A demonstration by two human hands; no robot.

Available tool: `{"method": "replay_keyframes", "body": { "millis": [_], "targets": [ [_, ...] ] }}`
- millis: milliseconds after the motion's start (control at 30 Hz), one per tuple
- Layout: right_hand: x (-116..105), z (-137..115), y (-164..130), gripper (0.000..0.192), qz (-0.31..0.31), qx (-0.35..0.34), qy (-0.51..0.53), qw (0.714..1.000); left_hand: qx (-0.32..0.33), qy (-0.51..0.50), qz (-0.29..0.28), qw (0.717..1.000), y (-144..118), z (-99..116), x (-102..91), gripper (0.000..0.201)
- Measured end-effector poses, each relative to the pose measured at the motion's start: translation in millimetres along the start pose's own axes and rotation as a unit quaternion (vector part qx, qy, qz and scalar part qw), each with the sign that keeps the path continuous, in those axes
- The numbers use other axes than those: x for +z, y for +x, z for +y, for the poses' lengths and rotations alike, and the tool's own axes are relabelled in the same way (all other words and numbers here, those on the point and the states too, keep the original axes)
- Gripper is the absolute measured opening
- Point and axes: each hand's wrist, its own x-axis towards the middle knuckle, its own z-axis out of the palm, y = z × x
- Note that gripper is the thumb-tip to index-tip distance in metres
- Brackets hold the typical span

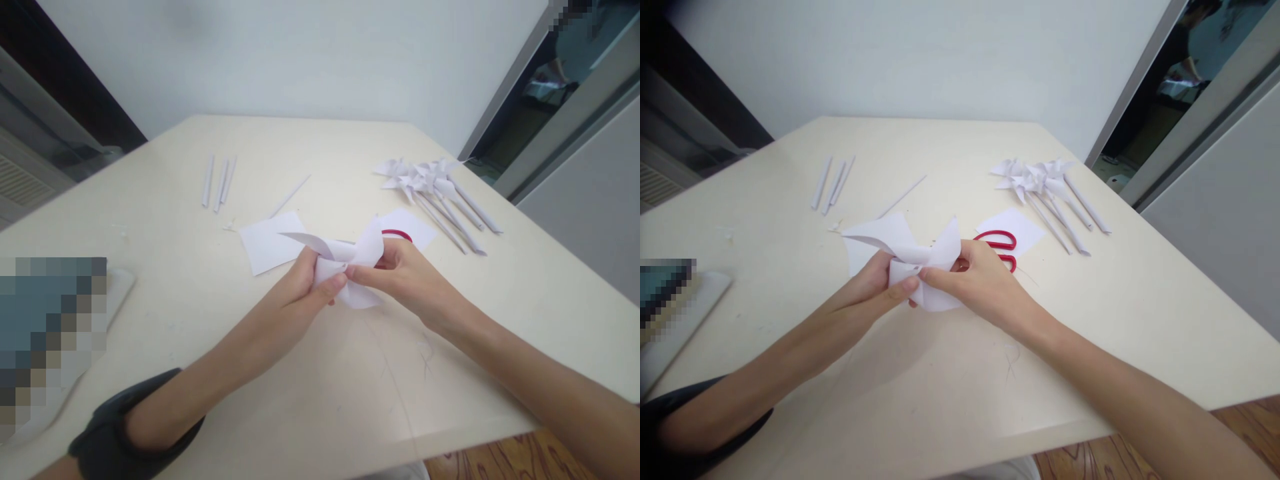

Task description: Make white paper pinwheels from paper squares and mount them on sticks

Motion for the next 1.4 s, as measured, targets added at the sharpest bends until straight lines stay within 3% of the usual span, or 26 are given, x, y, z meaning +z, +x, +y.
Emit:
{"method": "replay_keyframes", "body": {
  "millis": [433, 600, 967, 1233, 1400],
  "targets": [
    [0.9, -1.4, 1.2, 0.01, -0.009, -0.016, 0.021, 1.0, 0.021, 0.011, 0.035, 0.999, 2.8, -19.3, -2.2, 0.032],
    [0.6, -2.1, -1.3, 0.018, -0.01, -0.016, 0.007, 1.0, 0.017, 0.032, 0.044, 0.998, 3.1, -14.9, -4.5, 0.025],
    [0.2, 2.0, 0.1, 0.017, 0.021, -0.005, -0.025, 0.999, 0.027, -0.063, 0.022, 0.997, 4.8, -10.4, -5.5, 0.025],
    [0.1, 6.7, 1.1, 0.019, 0.018, -0.01, -0.025, 0.999, 0.022, -0.046, 0.055, 0.997, 2.3, -8.2, 0.2, 0.026],
    [-1.7, 5.2, 0.9, 0.03, 0.023, 0.002, -0.057, 0.998, 0.022, -0.035, 0.078, 0.996, 2.7, -6.1, 1.1, 0.029]
  ]
}}
